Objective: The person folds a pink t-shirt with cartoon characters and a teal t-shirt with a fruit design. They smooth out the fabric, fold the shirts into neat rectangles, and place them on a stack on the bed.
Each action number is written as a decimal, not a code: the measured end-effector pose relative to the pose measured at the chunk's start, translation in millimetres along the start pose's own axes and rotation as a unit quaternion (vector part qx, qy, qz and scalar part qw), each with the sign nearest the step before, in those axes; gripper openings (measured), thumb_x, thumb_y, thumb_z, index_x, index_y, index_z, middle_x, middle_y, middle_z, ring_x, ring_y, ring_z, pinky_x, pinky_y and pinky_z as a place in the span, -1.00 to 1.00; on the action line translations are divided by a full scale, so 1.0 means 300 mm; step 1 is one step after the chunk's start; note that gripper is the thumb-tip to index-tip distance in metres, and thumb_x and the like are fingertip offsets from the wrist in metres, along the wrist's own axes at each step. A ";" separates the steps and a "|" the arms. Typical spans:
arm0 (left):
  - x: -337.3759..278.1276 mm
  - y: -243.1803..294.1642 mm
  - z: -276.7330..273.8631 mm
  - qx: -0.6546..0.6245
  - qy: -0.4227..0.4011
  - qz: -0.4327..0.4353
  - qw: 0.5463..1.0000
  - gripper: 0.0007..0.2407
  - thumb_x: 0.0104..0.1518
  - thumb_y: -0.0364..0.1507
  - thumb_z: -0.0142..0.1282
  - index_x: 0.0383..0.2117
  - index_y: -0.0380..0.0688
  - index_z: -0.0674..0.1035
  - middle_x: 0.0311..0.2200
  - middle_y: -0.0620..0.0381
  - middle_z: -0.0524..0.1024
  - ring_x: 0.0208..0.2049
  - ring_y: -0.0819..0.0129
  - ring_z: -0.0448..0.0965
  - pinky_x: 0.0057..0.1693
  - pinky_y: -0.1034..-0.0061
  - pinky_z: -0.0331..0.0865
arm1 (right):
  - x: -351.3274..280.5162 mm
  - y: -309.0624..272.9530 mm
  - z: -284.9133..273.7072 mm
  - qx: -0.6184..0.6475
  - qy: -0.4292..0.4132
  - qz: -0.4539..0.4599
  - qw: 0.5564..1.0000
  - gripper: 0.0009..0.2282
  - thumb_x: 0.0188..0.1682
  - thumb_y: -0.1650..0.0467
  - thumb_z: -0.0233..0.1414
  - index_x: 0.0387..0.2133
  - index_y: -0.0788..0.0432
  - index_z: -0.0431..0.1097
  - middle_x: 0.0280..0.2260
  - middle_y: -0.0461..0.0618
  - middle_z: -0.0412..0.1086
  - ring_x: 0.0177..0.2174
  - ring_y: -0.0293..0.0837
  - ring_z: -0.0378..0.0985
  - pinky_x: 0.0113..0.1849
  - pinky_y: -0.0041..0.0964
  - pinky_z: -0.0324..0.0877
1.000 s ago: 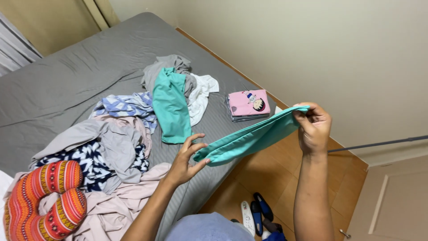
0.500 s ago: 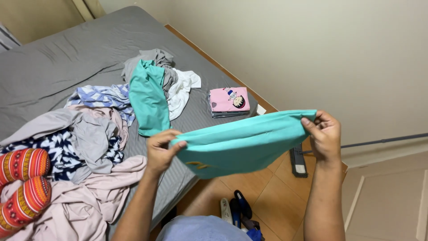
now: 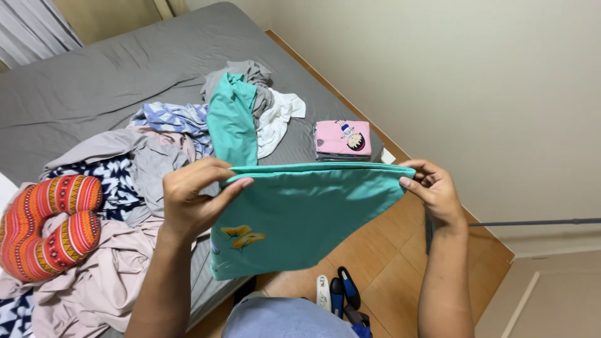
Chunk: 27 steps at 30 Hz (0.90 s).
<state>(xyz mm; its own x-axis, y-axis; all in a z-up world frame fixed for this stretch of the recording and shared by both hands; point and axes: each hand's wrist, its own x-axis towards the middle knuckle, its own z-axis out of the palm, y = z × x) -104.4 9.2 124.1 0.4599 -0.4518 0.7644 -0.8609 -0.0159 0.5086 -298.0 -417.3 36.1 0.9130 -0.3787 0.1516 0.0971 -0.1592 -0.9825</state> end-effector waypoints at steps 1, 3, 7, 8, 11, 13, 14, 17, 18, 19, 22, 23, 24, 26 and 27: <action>-0.003 -0.028 -0.015 -0.026 0.010 -0.016 0.999 -0.85 0.06 -0.51 0.39 -0.49 -0.33 0.61 -0.45 0.04 0.61 -0.45 0.41 0.62 -0.27 0.58 0.44 | 0.004 -0.014 0.031 0.045 0.007 -0.014 0.999 -0.81 -0.02 0.52 0.18 -0.15 0.31 0.49 -0.30 -0.07 0.52 -0.29 -0.31 0.50 -0.20 -0.43 0.41; -0.006 -0.086 -0.048 -0.050 0.019 -0.032 0.998 -0.85 0.06 -0.53 0.39 -0.48 -0.34 0.60 -0.45 0.05 0.61 -0.44 0.43 0.62 -0.25 0.60 0.44 | 0.020 -0.010 0.071 0.090 0.014 -0.029 0.995 -0.77 -0.02 0.51 0.17 -0.09 0.29 0.48 -0.26 -0.06 0.53 -0.29 -0.31 0.50 -0.23 -0.45 0.38; -0.026 -0.218 -0.095 -0.107 0.044 -0.103 0.988 -0.90 0.11 -0.57 0.34 -0.47 -0.32 0.62 -0.49 0.14 0.59 -0.49 0.55 0.48 -0.31 0.67 0.29 | 0.065 0.025 0.122 0.094 0.046 -0.110 0.988 -0.85 0.08 0.48 0.15 -0.15 0.36 0.49 -0.24 0.01 0.55 -0.27 -0.28 0.55 -0.14 -0.41 0.46; -0.040 -0.255 -0.103 -0.126 0.069 -0.142 0.979 -0.91 0.13 -0.58 0.32 -0.47 -0.33 0.63 -0.52 0.16 0.57 -0.52 0.59 0.40 -0.34 0.69 0.21 | 0.073 0.025 0.140 0.063 0.066 -0.131 0.987 -0.85 0.11 0.47 0.15 -0.15 0.37 0.50 -0.26 0.02 0.55 -0.28 -0.28 0.54 -0.13 -0.42 0.45; -0.048 -0.326 -0.113 -0.177 0.133 -0.138 0.965 -0.83 0.26 -0.56 0.25 -0.50 -0.27 0.52 -0.50 0.25 0.52 -0.47 0.65 0.39 -0.27 0.71 0.25 | 0.093 -0.041 0.239 -0.007 0.115 -0.145 0.983 -0.85 0.15 0.45 0.13 -0.18 0.37 0.53 -0.29 -0.01 0.54 -0.30 -0.29 0.52 -0.15 -0.43 0.44; -0.056 -0.396 -0.122 -0.196 0.156 -0.147 0.957 -0.79 0.29 -0.54 0.25 -0.50 -0.25 0.47 -0.53 0.28 0.48 -0.49 0.67 0.36 -0.26 0.71 0.23 | 0.109 -0.093 0.312 -0.022 0.127 -0.155 0.980 -0.85 0.16 0.44 0.12 -0.19 0.37 0.53 -0.30 -0.02 0.54 -0.29 -0.29 0.53 -0.14 -0.43 0.44; -0.060 -0.432 -0.126 -0.214 0.179 -0.156 0.947 -0.75 0.32 -0.53 0.24 -0.50 -0.23 0.43 -0.56 0.31 0.44 -0.51 0.69 0.32 -0.25 0.71 0.20 | 0.118 -0.119 0.349 -0.037 0.136 -0.165 0.976 -0.84 0.16 0.43 0.12 -0.20 0.36 0.53 -0.30 -0.02 0.55 -0.28 -0.29 0.54 -0.13 -0.43 0.45; -0.016 -0.539 -0.168 -0.219 0.139 -0.191 0.947 -0.80 0.26 -0.49 0.27 -0.47 -0.25 0.48 -0.52 0.35 0.43 -0.47 0.69 0.33 -0.29 0.72 0.22 | 0.169 -0.133 0.408 -0.067 0.132 -0.152 0.977 -0.85 0.15 0.44 0.11 -0.20 0.36 0.53 -0.29 -0.05 0.54 -0.27 -0.31 0.54 -0.13 -0.42 0.45; 0.008 -0.595 -0.186 -0.220 0.138 -0.191 0.947 -0.80 0.26 -0.49 0.27 -0.47 -0.25 0.48 -0.52 0.35 0.43 -0.47 0.69 0.33 -0.29 0.72 0.22 | 0.207 -0.111 0.395 -0.067 0.133 -0.151 0.977 -0.85 0.15 0.44 0.11 -0.20 0.36 0.53 -0.29 -0.05 0.54 -0.27 -0.31 0.54 -0.13 -0.42 0.45; 0.027 -0.651 -0.203 -0.236 0.051 -0.208 0.948 -0.80 0.21 -0.48 0.31 -0.45 -0.25 0.48 -0.52 0.36 0.42 -0.48 0.70 0.32 -0.31 0.72 0.20 | 0.239 -0.085 0.382 -0.081 0.109 -0.114 0.984 -0.85 0.13 0.45 0.13 -0.20 0.37 0.54 -0.32 -0.04 0.53 -0.31 -0.32 0.51 -0.19 -0.43 0.42; 0.101 -0.793 -0.212 -0.233 -0.088 -0.238 0.939 -0.84 0.12 -0.48 0.34 -0.34 -0.24 0.55 -0.54 0.38 0.36 -0.49 0.70 0.27 -0.33 0.72 0.19 | 0.363 -0.006 0.361 -0.082 0.073 -0.041 0.993 -0.86 0.11 0.46 0.15 -0.17 0.36 0.55 -0.40 -0.03 0.48 -0.42 -0.31 0.44 -0.34 -0.43 0.35; 0.127 -0.834 -0.203 -0.213 -0.140 -0.251 0.934 -0.82 0.09 -0.49 0.34 -0.24 -0.21 0.61 -0.55 0.40 0.32 -0.48 0.71 0.25 -0.34 0.73 0.19 | 0.401 0.023 0.353 -0.070 0.061 -0.005 0.996 -0.86 0.11 0.47 0.16 -0.15 0.35 0.56 -0.45 -0.03 0.46 -0.49 -0.30 0.41 -0.43 -0.41 0.32; 0.144 -0.897 -0.172 -0.216 -0.144 -0.252 0.932 -0.82 0.09 -0.49 0.34 -0.24 -0.21 0.61 -0.55 0.40 0.32 -0.48 0.71 0.25 -0.34 0.73 0.19 | 0.442 0.040 0.362 -0.070 0.064 -0.001 0.995 -0.86 0.11 0.47 0.16 -0.15 0.35 0.56 -0.45 -0.03 0.46 -0.49 -0.30 0.41 -0.43 -0.41 0.32; 0.171 -1.021 -0.111 -0.025 -0.153 -0.195 0.968 -0.88 0.15 -0.51 0.33 -0.31 -0.28 0.62 -0.53 0.40 0.51 -0.46 0.67 0.51 -0.29 0.69 0.37 | 0.527 0.078 0.381 -0.068 0.069 -0.012 0.995 -0.87 0.09 0.50 0.13 -0.16 0.35 0.50 -0.42 -0.02 0.51 -0.47 -0.29 0.52 -0.36 -0.42 0.49; 0.188 -1.024 -0.087 -0.028 -0.157 -0.196 0.968 -0.88 0.15 -0.51 0.33 -0.31 -0.28 0.62 -0.53 0.40 0.51 -0.46 0.67 0.51 -0.29 0.69 0.37 | 0.537 0.070 0.394 -0.068 0.072 -0.008 0.995 -0.87 0.09 0.50 0.13 -0.16 0.35 0.50 -0.42 -0.02 0.51 -0.47 -0.29 0.52 -0.36 -0.42 0.49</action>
<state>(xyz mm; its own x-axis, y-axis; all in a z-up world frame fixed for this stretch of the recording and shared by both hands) 191.5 11.8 21.3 0.6526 -0.6695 0.3548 -0.6166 -0.1972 0.7622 -102.0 -374.0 27.2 0.8443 -0.5010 0.1903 0.0470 -0.2844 -0.9576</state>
